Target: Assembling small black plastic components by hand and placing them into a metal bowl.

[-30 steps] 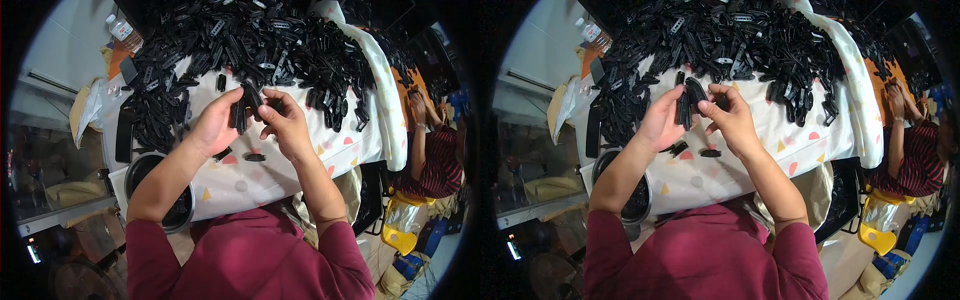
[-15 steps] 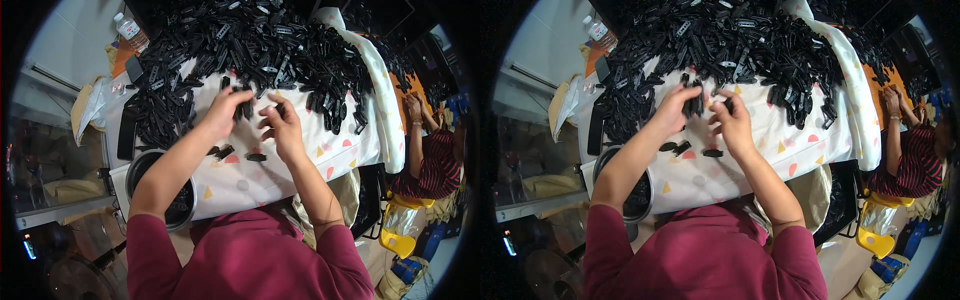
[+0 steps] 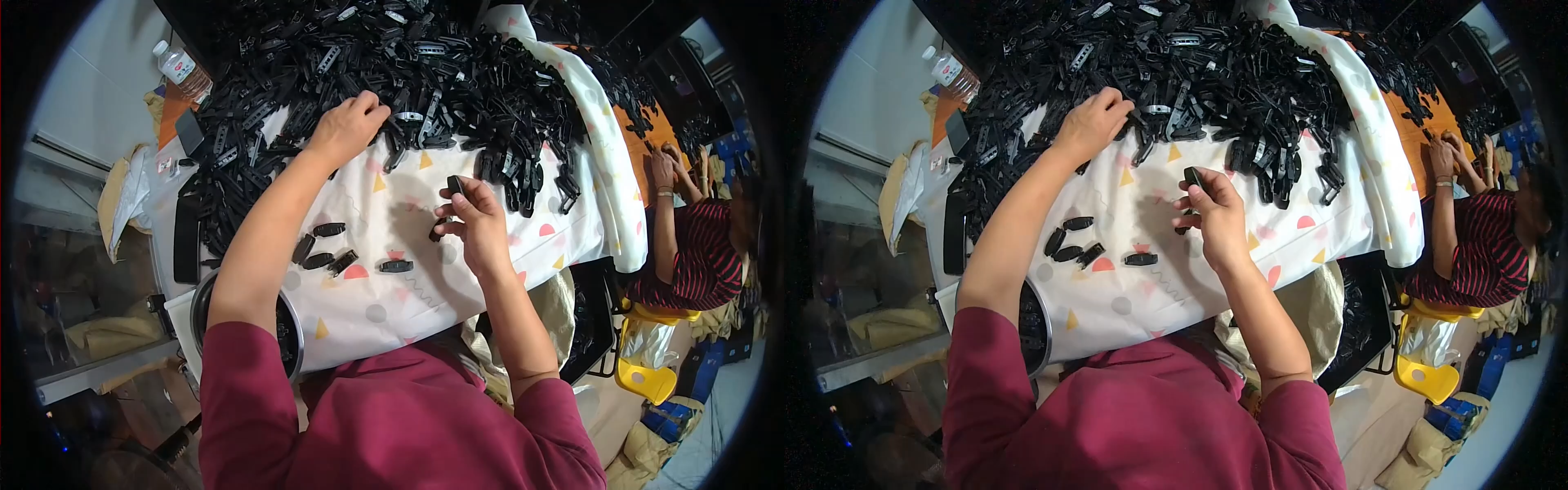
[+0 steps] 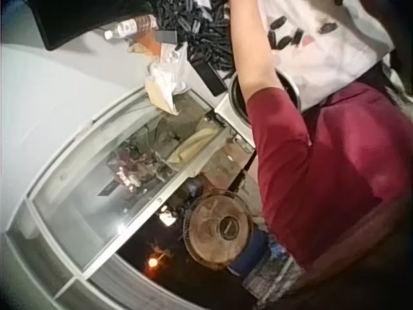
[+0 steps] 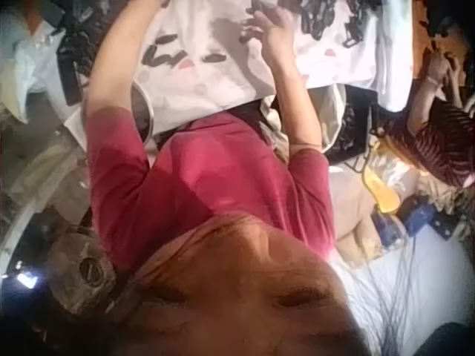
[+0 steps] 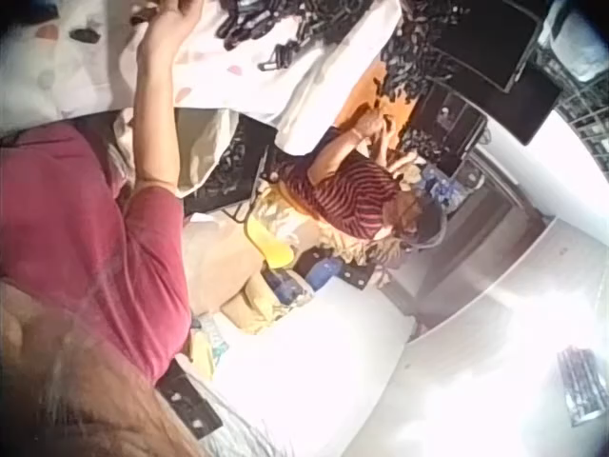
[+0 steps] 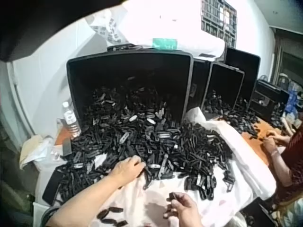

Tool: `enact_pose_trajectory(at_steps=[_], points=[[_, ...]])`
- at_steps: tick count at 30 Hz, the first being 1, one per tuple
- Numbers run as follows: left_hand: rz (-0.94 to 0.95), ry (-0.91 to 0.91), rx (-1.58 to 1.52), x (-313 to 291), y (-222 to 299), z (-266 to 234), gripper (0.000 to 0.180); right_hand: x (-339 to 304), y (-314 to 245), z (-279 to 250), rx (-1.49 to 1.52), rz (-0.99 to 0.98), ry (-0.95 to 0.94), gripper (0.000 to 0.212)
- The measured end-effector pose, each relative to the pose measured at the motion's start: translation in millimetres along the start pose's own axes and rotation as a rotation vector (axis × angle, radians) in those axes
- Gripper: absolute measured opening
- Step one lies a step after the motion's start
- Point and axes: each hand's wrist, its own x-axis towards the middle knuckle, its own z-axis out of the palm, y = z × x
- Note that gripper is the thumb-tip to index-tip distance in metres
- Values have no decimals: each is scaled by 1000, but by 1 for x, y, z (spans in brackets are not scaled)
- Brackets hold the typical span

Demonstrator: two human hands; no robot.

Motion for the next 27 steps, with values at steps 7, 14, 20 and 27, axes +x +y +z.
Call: enact_pose_trajectory(at_steps=[7,14,20,27], points=[[-180,-108,-283,-14,4,-37,12,-2,-9,3,21,-103,-18,23],[-171,-512,-198,-24,22,-60,16,-15,-3,-3,57,-122,-31,15],[51,-762,162,-40,27,-57,15,-22,-3,-9,57,-128,-13,16],[-533,-514,-762,-41,41,-72,35,-30,-6,-7,77,-109,-23,19]])
